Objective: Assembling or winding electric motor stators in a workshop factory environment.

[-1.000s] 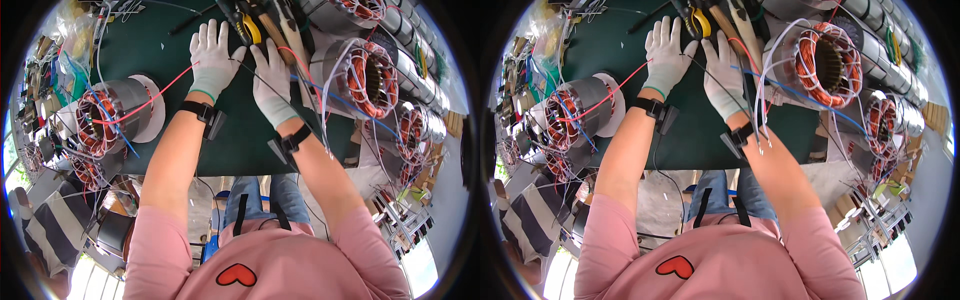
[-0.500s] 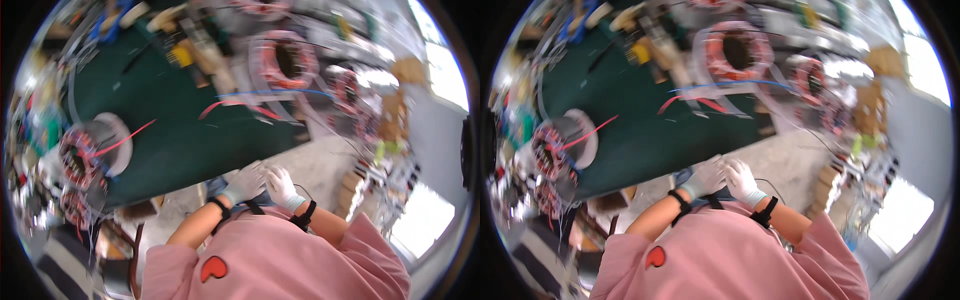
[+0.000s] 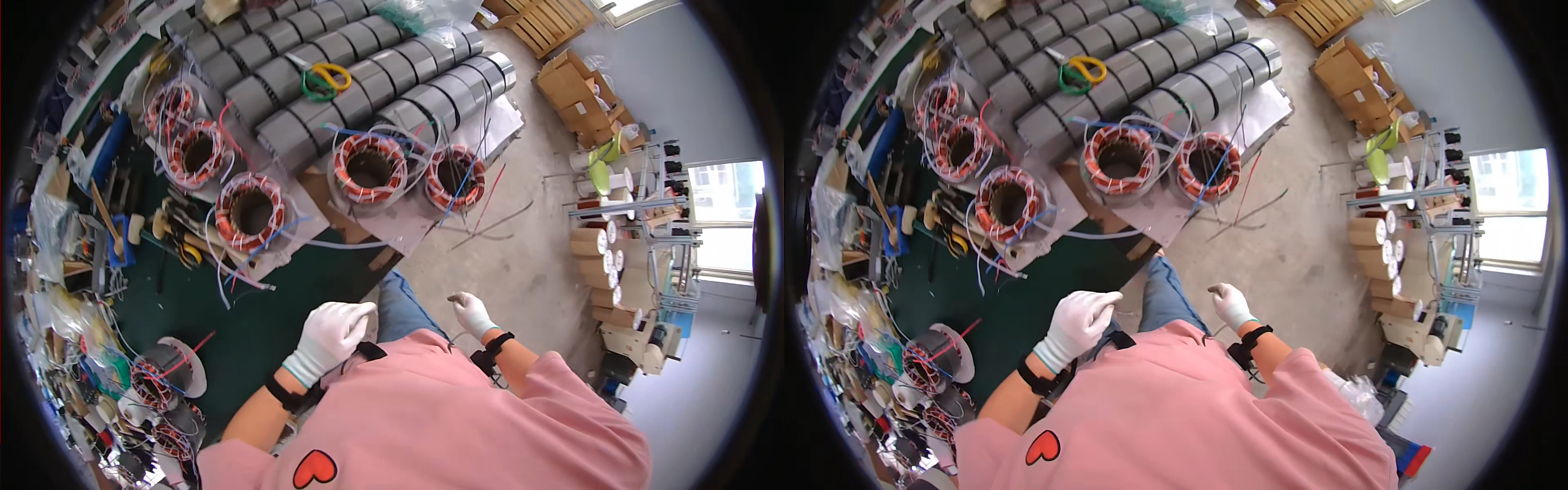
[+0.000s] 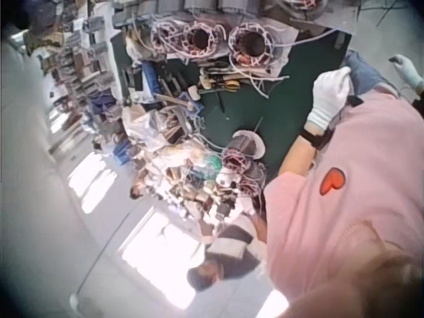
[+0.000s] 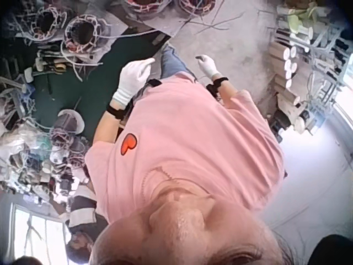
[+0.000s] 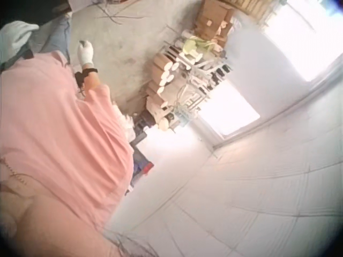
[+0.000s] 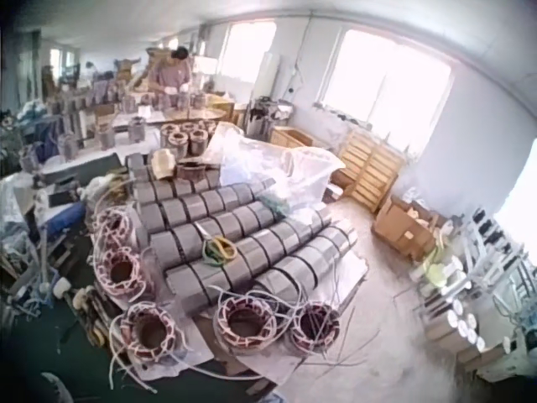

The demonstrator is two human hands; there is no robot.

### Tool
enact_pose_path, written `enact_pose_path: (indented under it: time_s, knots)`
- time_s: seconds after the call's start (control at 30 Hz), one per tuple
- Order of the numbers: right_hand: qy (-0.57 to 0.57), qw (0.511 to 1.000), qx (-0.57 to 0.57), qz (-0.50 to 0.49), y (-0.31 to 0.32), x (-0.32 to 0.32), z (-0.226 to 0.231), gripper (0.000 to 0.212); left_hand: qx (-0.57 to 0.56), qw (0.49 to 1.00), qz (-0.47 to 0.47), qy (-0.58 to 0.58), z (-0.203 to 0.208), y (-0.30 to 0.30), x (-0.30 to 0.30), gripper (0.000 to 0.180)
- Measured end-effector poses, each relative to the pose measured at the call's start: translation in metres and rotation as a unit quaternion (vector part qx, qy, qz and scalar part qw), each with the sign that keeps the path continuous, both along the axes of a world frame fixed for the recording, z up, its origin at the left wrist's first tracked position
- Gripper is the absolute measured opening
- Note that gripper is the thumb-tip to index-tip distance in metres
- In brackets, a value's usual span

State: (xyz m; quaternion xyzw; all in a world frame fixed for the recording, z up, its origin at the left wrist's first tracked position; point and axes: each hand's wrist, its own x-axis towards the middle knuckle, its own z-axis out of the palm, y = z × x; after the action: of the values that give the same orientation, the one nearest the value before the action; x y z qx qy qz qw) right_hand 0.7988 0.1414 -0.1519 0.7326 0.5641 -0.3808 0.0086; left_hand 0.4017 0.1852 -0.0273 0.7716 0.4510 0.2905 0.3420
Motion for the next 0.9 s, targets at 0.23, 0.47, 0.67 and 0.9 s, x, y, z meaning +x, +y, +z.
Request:
enact_pose_path:
  time_s: [0.23, 0.47, 0.67, 0.9]
  knots:
    - [0.139, 0.989, 0.02, -0.045, 0.119, 0.182, -0.087, 0.025, -0.231, 0.952, 0.154, -0.129, 0.039, 0.095, 0.121, 0.03]
    - [0.261, 0.948, -0.065, -0.171, 0.29, 0.208, -0.074, 0.033, -0.355, 0.896, 0.267, -0.015, 0.003, 0.171, 0.202, 0.052]
    - [0.49, 0.84, -0.188, -0.141, 0.315, 0.113, -0.05, 0.034, -0.331, 0.876, 0.343, 0.068, 0.004, 0.18, 0.222, 0.054]
    - [0.583, 0.75, -0.216, -0.225, 0.327, 0.061, -0.041, 0.049, -0.318, 0.88, 0.337, 0.104, 0.002, 0.205, 0.23, 0.045]
